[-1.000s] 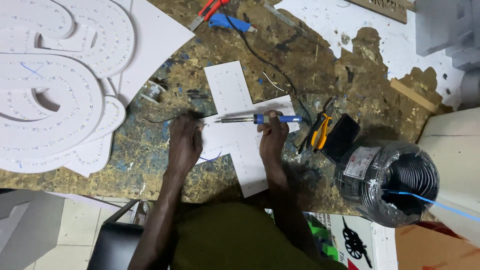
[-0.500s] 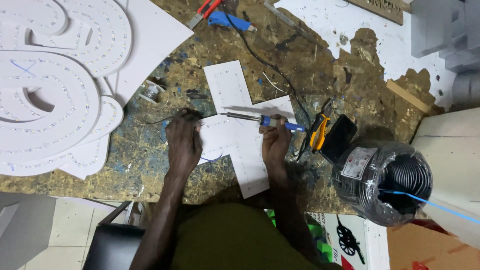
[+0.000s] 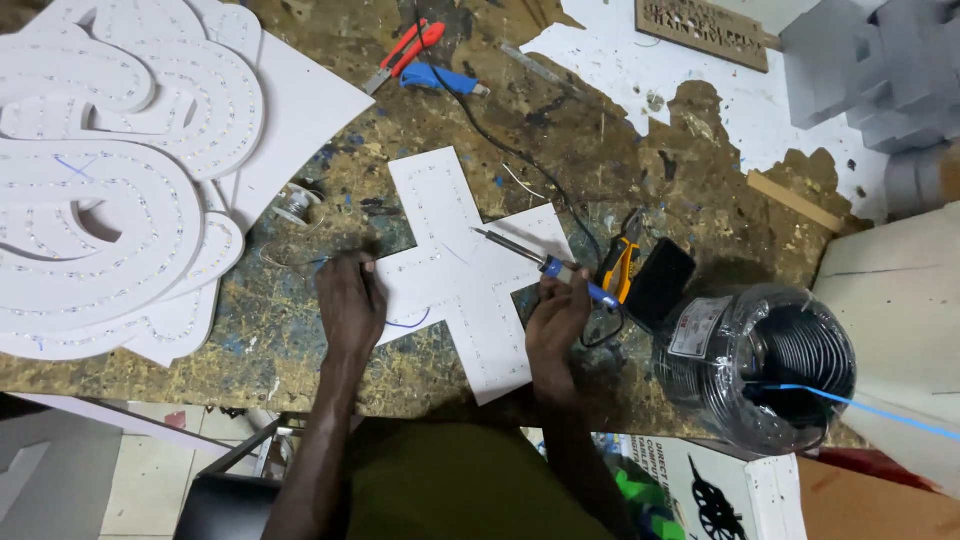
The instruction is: Soldering electrical connections and LEDs onto a sign component at a workbench.
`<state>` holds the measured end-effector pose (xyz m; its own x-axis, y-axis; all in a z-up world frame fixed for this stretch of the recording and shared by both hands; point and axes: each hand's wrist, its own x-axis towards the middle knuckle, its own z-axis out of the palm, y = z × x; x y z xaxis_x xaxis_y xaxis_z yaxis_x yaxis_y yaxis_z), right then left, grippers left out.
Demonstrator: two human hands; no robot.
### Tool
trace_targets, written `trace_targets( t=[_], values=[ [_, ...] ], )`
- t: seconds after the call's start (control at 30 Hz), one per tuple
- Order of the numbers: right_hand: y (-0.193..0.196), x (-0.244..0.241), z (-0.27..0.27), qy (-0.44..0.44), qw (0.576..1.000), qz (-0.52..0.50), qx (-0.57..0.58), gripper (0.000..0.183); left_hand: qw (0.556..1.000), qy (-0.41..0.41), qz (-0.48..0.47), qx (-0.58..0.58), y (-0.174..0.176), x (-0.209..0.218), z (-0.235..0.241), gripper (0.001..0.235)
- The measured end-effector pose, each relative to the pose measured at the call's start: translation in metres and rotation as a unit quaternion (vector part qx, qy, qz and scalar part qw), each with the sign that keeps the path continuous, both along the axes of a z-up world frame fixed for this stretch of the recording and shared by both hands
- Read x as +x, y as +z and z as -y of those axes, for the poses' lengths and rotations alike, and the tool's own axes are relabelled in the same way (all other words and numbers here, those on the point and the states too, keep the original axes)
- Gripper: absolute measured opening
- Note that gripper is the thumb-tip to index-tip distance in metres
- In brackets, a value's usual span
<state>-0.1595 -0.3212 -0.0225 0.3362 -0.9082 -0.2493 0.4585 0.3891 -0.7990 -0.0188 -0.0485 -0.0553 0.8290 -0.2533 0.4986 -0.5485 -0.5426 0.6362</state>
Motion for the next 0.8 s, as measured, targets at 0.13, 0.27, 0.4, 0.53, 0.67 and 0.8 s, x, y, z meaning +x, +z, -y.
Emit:
trace_targets(
  t=[0.13,0.27,0.4,0.53,0.67,0.8],
  values=[
    [-0.006,0.006,0.002,0.030,0.999,0.003,0.015,0.029,0.999,0.042,-0.003,0.018,0.016,-0.022,-0.006,0.016],
    [-0.030,0.010,0.006,0.053,0.998,-0.021,-0.006,0.035,0.996,0.091,-0.015,-0.004,0.028,-0.055,-0.009,0.015],
    [-0.037,0.053,0.007,0.076,0.997,-0.012,-0.011,0.033,0.986,0.161,-0.046,0.013,0.035,-0.072,0.000,0.018],
    [-0.065,0.115,0.026,0.115,0.993,0.008,-0.007,0.026,0.982,0.156,-0.097,-0.041,0.050,-0.096,0.008,0.023],
    [-0.042,0.153,0.045,0.205,0.971,0.097,0.075,0.018,0.970,0.140,-0.192,-0.045,0.052,-0.124,0.027,0.023],
    [0.003,0.140,0.037,0.254,0.945,0.146,0.147,0.017,0.973,0.050,-0.223,-0.041,0.057,-0.142,0.040,0.019]
  ],
)
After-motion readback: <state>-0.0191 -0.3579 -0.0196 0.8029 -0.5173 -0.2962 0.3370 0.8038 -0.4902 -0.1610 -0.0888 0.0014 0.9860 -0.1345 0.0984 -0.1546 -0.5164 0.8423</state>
